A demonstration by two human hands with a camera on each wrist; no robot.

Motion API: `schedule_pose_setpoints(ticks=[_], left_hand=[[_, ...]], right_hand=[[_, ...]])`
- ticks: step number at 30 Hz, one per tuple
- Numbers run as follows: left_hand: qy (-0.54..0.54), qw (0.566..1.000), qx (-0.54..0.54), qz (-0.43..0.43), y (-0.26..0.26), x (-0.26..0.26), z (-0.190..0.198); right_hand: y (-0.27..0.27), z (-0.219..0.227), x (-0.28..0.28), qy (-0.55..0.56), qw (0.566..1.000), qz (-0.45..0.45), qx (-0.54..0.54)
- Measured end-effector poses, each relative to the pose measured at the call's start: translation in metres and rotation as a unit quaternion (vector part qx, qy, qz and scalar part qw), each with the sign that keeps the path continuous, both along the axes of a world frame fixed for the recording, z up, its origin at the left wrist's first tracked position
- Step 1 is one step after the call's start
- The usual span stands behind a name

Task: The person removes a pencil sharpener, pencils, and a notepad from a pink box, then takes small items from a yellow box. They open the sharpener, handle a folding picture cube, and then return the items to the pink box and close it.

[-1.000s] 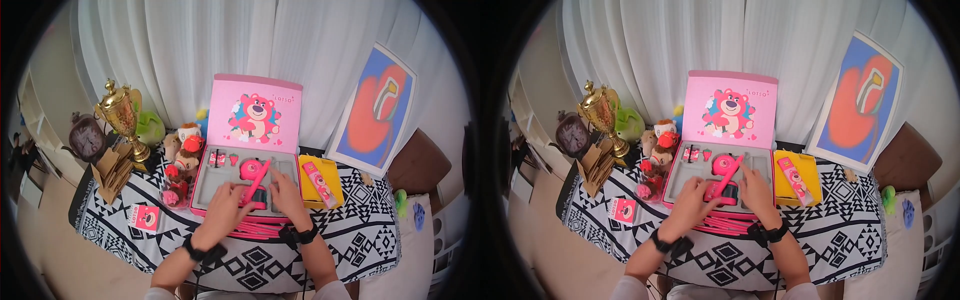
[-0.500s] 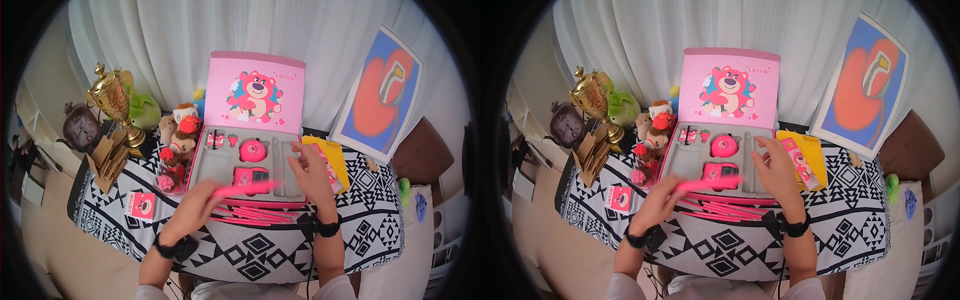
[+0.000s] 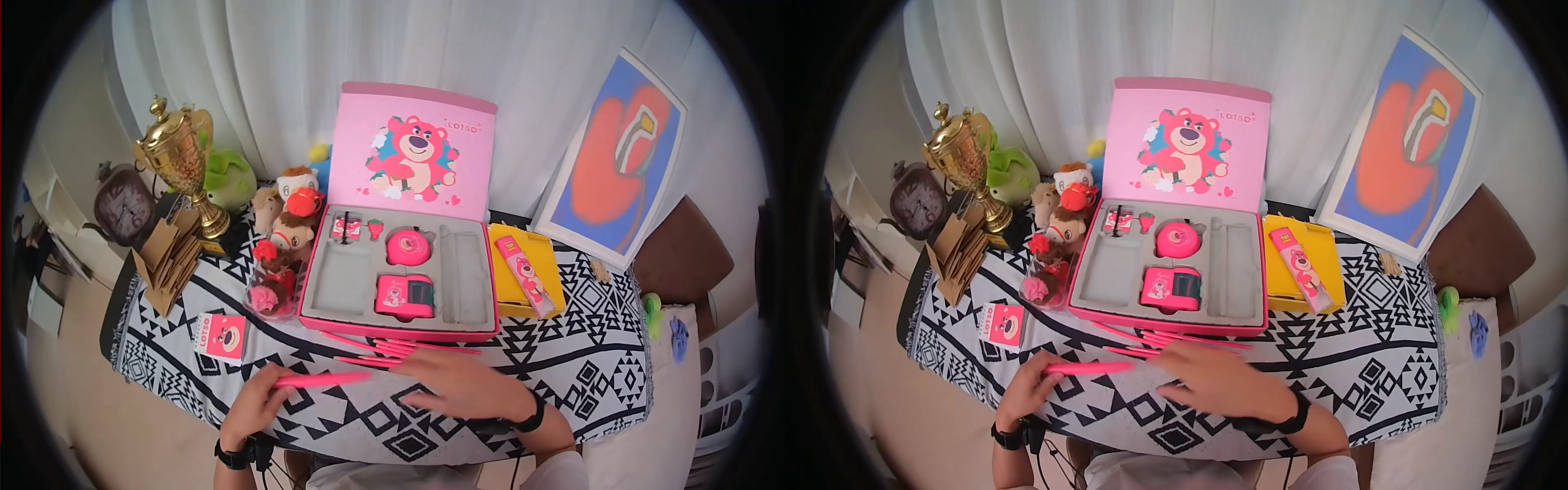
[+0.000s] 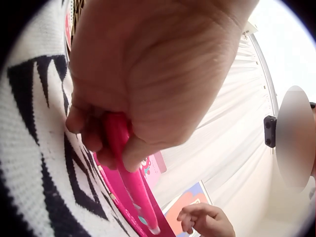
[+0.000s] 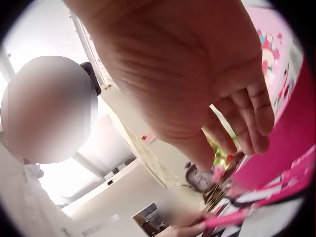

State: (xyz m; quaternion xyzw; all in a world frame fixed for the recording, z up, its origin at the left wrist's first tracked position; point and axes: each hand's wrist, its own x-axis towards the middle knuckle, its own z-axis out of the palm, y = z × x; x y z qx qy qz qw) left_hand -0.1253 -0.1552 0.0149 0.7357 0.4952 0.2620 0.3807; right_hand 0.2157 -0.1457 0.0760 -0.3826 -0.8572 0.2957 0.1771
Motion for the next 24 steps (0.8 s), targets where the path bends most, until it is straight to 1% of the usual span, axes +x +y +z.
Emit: schedule_pose_setpoints(ticks=[1,2,3,4,5,7,8,10,11,12,13,14,16,17,18,19,20,21,22,23,24], left_hand=[[0.000,1.000,0.001,0.005,-0.002,-0.001,-0.004],[0.004,0.997,0.016,0.072,-0.004,-0.001,-0.007],[0.007,0.990,0.033,0.137,-0.004,-0.001,-0.009],[0.024,0.985,0.059,0.161,-0.005,-0.001,-0.011],[0.023,0.984,0.060,0.165,-0.005,-0.001,-0.011],[0.082,0.971,0.131,0.181,-0.008,-0.002,-0.011],[0.081,0.970,0.131,0.187,-0.008,-0.004,-0.012],[0.125,0.949,0.145,0.252,-0.007,-0.009,-0.015],[0.125,0.948,0.145,0.255,-0.007,-0.008,-0.017],[0.178,0.931,0.196,0.250,-0.005,-0.006,-0.018],[0.229,0.910,0.247,0.244,-0.005,-0.002,-0.018],[0.228,0.909,0.248,0.244,-0.005,0.004,-0.017],[0.206,0.904,0.278,0.251,-0.008,0.019,-0.013],[0.196,0.900,0.292,0.256,-0.009,0.025,-0.012],[0.159,0.922,0.258,0.241,-0.012,0.030,-0.013],[0.144,0.925,0.277,0.217,-0.013,0.035,-0.011],[0.128,0.926,0.284,0.213,-0.015,0.041,-0.013],[0.112,0.927,0.291,0.209,-0.017,0.046,-0.016],[0.071,0.939,0.283,0.181,-0.020,0.050,-0.014],[0.071,0.939,0.284,0.184,-0.022,0.053,-0.015],[0.035,0.948,0.275,0.154,-0.025,0.057,-0.018]], right_hand=[[-0.004,-0.005,-0.006,-0.017,0.998,0.056,-0.025],[-0.004,-0.010,-0.010,-0.017,0.998,0.060,-0.022],[-0.004,-0.016,-0.013,-0.058,0.995,0.069,-0.043],[-0.002,-0.019,-0.015,-0.099,0.990,0.077,-0.067],[0.000,-0.020,-0.015,-0.100,0.990,0.080,-0.066],[0.003,-0.020,-0.014,-0.101,0.992,0.050,-0.061],[0.007,-0.019,-0.013,-0.103,0.991,0.055,-0.060],[0.018,-0.011,-0.009,-0.034,0.998,0.048,-0.025],[0.027,-0.008,-0.006,-0.020,1.000,0.018,0.005],[0.040,-0.005,-0.004,-0.005,0.999,-0.014,0.035],[0.056,0.001,-0.004,-0.019,0.996,-0.078,0.037],[0.073,0.005,-0.003,-0.033,0.988,-0.143,0.039],[0.112,-0.004,0.005,-0.021,0.962,-0.186,0.201],[0.132,-0.011,0.006,-0.022,0.961,-0.184,0.204],[0.152,-0.018,0.007,-0.084,0.957,-0.205,0.188],[0.166,-0.022,0.005,-0.144,0.948,-0.225,0.171],[0.174,-0.024,0.002,-0.143,0.948,-0.223,0.175],[0.182,-0.026,-0.003,-0.213,0.940,-0.217,0.155],[0.186,-0.025,-0.008,-0.282,0.927,-0.211,0.132],[0.189,-0.024,-0.013,-0.282,0.927,-0.208,0.133],[0.192,-0.022,-0.017,-0.299,0.922,-0.224,0.100]])
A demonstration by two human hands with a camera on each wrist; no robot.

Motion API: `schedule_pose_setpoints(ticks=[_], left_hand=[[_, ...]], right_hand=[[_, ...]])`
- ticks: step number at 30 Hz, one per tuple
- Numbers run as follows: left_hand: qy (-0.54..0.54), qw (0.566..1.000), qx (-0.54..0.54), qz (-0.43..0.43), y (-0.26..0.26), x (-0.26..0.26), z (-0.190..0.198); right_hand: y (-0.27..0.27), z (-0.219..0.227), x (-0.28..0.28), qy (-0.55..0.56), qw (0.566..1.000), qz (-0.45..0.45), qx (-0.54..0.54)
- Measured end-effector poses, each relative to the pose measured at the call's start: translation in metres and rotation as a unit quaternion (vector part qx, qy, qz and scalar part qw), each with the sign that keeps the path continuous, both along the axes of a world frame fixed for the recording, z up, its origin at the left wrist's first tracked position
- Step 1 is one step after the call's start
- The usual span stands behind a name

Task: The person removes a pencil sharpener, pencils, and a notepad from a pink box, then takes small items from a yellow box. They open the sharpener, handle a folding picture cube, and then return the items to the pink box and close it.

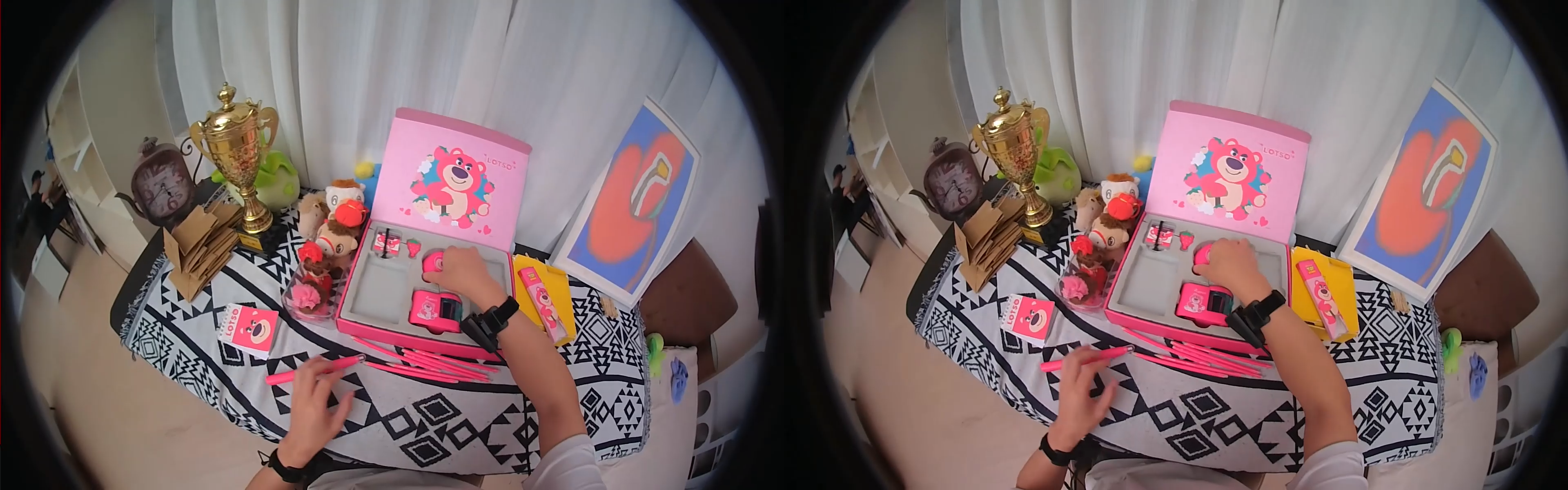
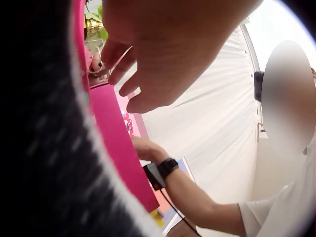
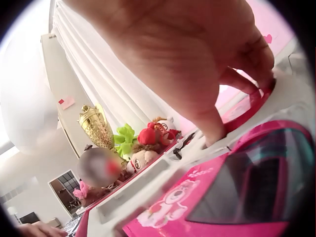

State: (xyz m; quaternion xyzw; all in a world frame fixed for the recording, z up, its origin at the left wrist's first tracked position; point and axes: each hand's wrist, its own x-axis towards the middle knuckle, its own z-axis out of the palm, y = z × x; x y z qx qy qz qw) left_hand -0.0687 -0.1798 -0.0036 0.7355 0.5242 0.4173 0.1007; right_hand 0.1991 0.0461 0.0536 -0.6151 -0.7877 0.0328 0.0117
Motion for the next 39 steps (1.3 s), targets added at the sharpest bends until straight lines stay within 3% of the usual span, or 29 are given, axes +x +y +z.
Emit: schedule_pose_setpoints(ticks=[2,6,17,23,25,26,30,32,34,35,37,39], left_hand=[[-0.029,0.997,-0.005,-0.066,-0.008,0.006,-0.005],[-0.049,0.994,-0.027,-0.097,-0.012,0.012,-0.007],[-0.053,0.993,-0.070,-0.082,-0.005,0.009,-0.015],[0.011,0.993,-0.070,-0.094,-0.001,0.012,-0.011],[0.026,0.992,-0.074,-0.101,0.000,0.011,-0.009],[0.034,0.990,-0.080,-0.109,0.000,0.010,-0.008],[0.047,0.978,-0.127,-0.156,0.000,0.001,0.010],[0.035,0.975,-0.139,-0.172,0.002,-0.005,0.024],[0.024,0.971,-0.150,-0.187,0.008,-0.012,0.039],[0.010,0.972,-0.147,-0.181,0.013,-0.015,0.048],[-0.002,0.974,-0.147,-0.174,0.023,-0.021,0.061],[0.006,0.982,-0.118,-0.147,0.037,-0.024,0.074]], right_hand=[[0.007,0.000,-0.005,-0.009,0.999,-0.024,-0.032],[0.017,0.001,-0.004,-0.010,0.994,-0.080,-0.068],[0.001,0.024,-0.001,0.053,0.991,-0.126,-0.004],[-0.016,0.034,-0.002,0.177,0.967,-0.185,0.003],[-0.029,0.039,0.004,0.258,0.950,-0.136,0.110],[-0.036,0.043,0.009,0.260,0.949,-0.138,0.109],[-0.090,0.070,0.041,0.291,0.954,-0.062,0.048],[-0.131,0.073,0.063,0.263,0.964,0.033,-0.026],[-0.174,0.077,0.084,0.224,0.965,0.077,-0.115],[-0.187,0.068,0.099,0.254,0.950,0.093,-0.157],[-0.222,0.055,0.125,0.264,0.949,0.057,-0.162],[-0.258,0.043,0.137,0.240,0.966,-0.017,-0.099]])
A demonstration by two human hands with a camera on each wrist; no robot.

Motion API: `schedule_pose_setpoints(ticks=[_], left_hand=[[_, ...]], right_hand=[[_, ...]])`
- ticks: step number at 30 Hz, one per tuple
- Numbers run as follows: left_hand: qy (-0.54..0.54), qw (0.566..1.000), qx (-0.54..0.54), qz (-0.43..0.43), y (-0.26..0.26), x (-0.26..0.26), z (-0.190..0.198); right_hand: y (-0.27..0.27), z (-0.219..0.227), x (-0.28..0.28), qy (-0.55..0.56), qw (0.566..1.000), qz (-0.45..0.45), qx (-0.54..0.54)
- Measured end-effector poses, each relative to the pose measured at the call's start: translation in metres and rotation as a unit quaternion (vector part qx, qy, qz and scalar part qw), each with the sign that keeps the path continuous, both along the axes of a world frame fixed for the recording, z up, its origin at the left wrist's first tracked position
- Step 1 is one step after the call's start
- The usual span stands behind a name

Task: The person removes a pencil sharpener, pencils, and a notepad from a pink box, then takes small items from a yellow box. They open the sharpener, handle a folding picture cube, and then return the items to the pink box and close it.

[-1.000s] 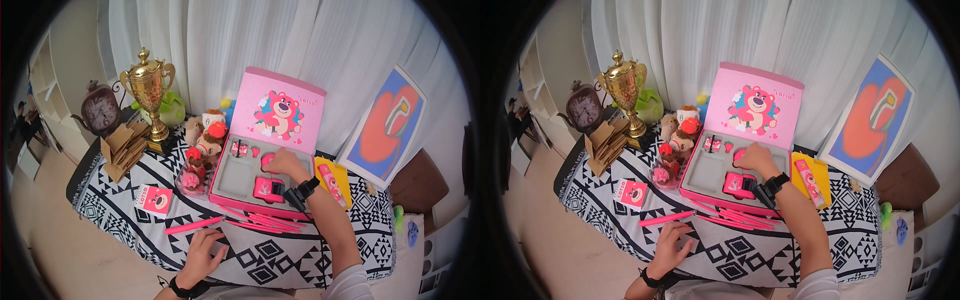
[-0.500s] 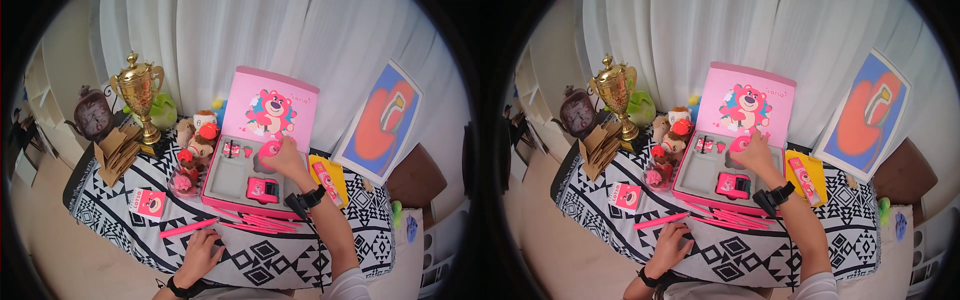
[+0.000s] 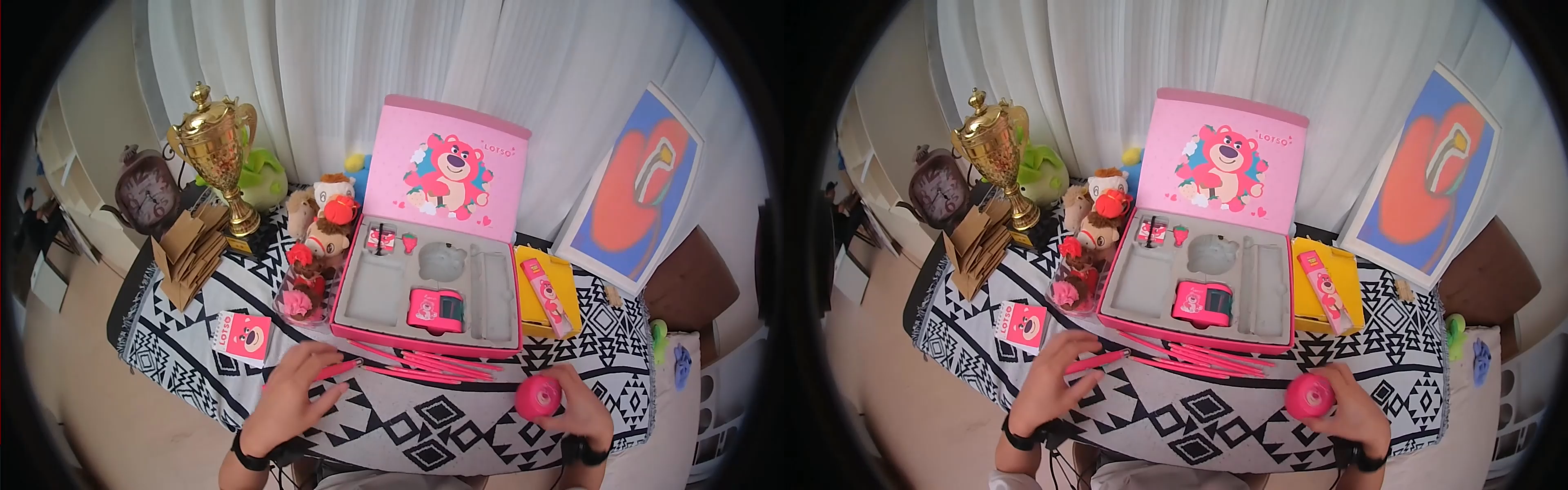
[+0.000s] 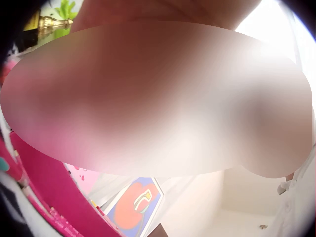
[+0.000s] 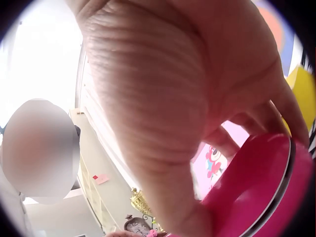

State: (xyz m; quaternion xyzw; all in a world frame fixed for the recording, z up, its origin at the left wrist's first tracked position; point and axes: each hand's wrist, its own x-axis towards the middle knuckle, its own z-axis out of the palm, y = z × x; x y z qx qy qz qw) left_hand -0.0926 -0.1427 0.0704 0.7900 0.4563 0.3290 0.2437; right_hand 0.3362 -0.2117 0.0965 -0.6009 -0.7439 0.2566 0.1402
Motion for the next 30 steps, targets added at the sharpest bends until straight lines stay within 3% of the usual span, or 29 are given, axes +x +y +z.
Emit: schedule_pose_setpoints(ticks=[2,3,5,8,10,12,13,16,20,23,26,28,30], left_hand=[[0.006,1.000,0.022,-0.002,0.017,0.007,0.017],[0.020,0.998,0.056,-0.011,0.030,0.011,0.022],[0.025,0.995,0.096,-0.032,0.061,0.021,0.031],[0.045,0.992,0.108,-0.046,0.116,0.038,0.035],[0.127,0.982,0.139,-0.016,0.154,0.050,0.023],[0.173,0.976,0.126,-0.034,0.190,0.059,0.001],[0.212,0.970,0.111,-0.045,0.203,0.063,-0.009],[0.271,0.957,0.083,-0.061,0.226,0.070,-0.024],[0.232,0.962,0.129,-0.067,0.237,0.076,-0.036],[0.259,0.958,0.102,-0.064,0.248,0.078,-0.042],[0.234,0.967,0.055,-0.086,0.251,0.070,-0.035],[0.196,0.977,0.039,-0.068,0.247,0.065,-0.023],[0.156,0.986,0.023,-0.049,0.236,0.063,-0.010]], right_hand=[[-0.024,-0.010,0.004,0.027,0.992,-0.125,-0.021],[-0.033,-0.022,0.011,0.034,0.991,-0.129,-0.024],[-0.037,-0.048,0.030,0.044,0.966,-0.252,0.044],[-0.035,-0.070,0.040,0.094,0.945,-0.296,0.107],[-0.034,-0.064,0.034,0.103,0.945,-0.292,0.100],[-0.035,-0.066,0.033,0.065,0.957,-0.267,0.089],[-0.036,-0.063,0.030,0.097,0.955,-0.276,0.052],[-0.043,-0.066,0.026,0.089,0.951,-0.268,0.121],[-0.053,-0.063,0.018,0.102,0.930,-0.320,0.149],[-0.055,-0.058,0.009,0.182,0.919,-0.320,0.141],[-0.055,-0.054,0.000,0.120,0.933,-0.288,0.180],[-0.054,-0.052,-0.003,0.016,0.927,-0.293,0.236],[-0.053,-0.051,-0.006,0.040,0.923,-0.302,0.234]])
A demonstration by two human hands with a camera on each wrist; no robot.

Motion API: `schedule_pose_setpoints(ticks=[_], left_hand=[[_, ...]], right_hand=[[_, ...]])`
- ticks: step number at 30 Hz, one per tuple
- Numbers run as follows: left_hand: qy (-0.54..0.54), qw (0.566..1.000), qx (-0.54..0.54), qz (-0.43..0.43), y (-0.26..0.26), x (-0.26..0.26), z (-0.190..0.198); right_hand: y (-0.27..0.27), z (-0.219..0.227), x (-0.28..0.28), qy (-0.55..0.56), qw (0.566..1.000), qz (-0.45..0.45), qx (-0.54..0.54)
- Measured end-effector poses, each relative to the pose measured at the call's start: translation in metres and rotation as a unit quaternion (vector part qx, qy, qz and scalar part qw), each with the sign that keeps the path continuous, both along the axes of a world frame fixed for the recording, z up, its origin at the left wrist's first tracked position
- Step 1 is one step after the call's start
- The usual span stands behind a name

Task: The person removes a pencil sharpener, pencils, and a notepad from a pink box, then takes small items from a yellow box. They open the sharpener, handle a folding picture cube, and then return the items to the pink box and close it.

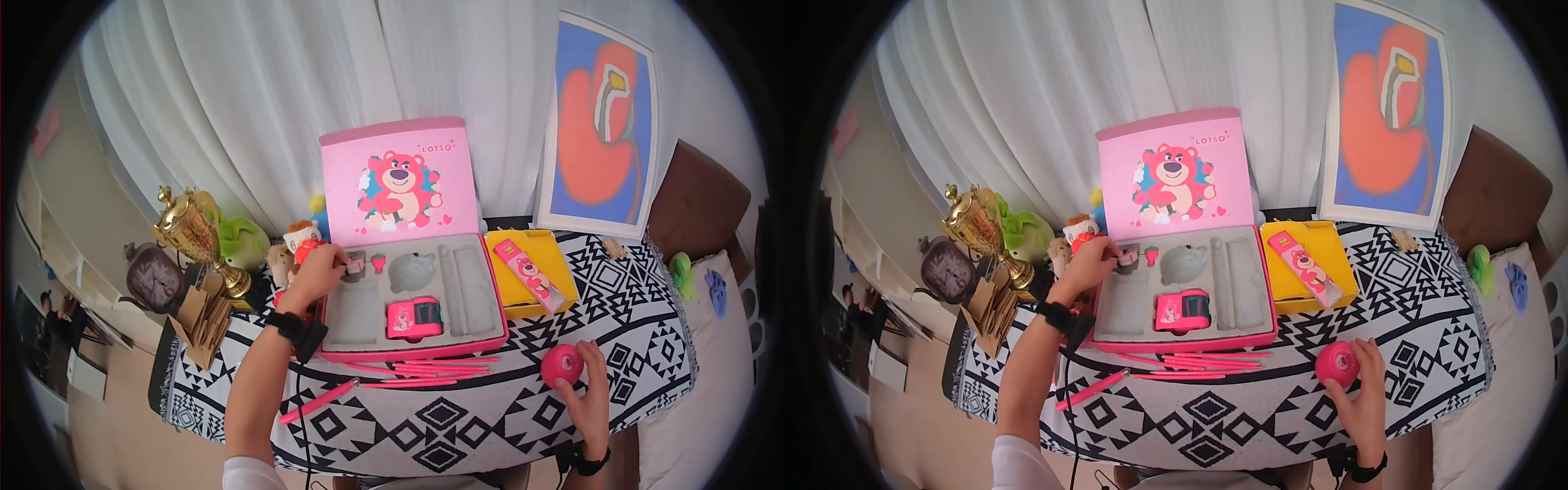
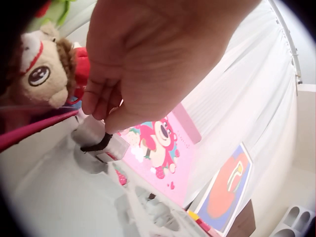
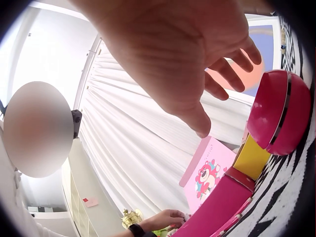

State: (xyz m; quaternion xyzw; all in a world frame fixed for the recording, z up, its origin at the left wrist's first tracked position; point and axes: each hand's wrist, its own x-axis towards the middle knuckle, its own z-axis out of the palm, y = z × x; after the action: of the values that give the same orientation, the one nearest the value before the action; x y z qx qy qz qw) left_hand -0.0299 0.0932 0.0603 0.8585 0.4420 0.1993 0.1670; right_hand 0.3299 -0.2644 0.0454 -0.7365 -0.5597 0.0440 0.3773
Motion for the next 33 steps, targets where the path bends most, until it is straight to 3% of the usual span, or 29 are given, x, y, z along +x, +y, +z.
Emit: schedule_pose_setpoints(ticks=[2,5,7,9,12,15,17,19,21,26,28,33], left_hand=[[-0.062,0.997,0.053,0.001,-0.019,-0.001,0.013],[-0.086,0.996,0.018,-0.013,-0.074,0.000,0.037],[-0.091,0.995,-0.012,-0.038,-0.113,-0.006,0.046],[-0.059,0.993,-0.040,-0.096,-0.152,-0.010,0.047],[-0.048,0.973,-0.057,-0.216,-0.201,-0.008,0.027],[-0.044,0.962,-0.083,-0.258,-0.231,-0.001,-0.014],[0.044,0.956,-0.061,-0.283,-0.237,0.002,-0.032],[0.020,0.958,-0.062,-0.279,-0.239,0.000,-0.030],[-0.002,0.960,-0.063,-0.275,-0.240,-0.006,-0.021],[-0.057,0.992,-0.054,-0.094,-0.242,-0.035,-0.013],[-0.072,0.991,-0.069,-0.084,-0.242,-0.039,-0.015],[-0.106,0.984,-0.097,-0.108,-0.246,-0.034,-0.020]], right_hand=[[0.003,0.003,-0.004,0.025,1.000,-0.003,0.006],[0.011,0.013,-0.013,0.002,1.000,0.026,0.004],[0.022,0.021,-0.017,-0.021,0.992,0.125,-0.005],[0.035,0.027,-0.026,-0.023,0.986,0.166,-0.017],[0.068,0.037,-0.046,-0.039,0.969,0.240,-0.031],[0.116,0.033,-0.068,-0.102,0.934,0.342,-0.012],[0.148,0.027,-0.086,-0.127,0.925,0.358,0.004],[0.178,0.018,-0.101,-0.217,0.897,0.384,0.037],[0.206,0.007,-0.108,-0.207,0.894,0.397,0.011],[0.234,0.005,-0.120,-0.238,0.878,0.407,-0.088],[0.236,0.008,-0.125,-0.296,0.852,0.404,-0.153],[0.252,0.009,-0.132,-0.290,0.847,0.395,-0.208]])
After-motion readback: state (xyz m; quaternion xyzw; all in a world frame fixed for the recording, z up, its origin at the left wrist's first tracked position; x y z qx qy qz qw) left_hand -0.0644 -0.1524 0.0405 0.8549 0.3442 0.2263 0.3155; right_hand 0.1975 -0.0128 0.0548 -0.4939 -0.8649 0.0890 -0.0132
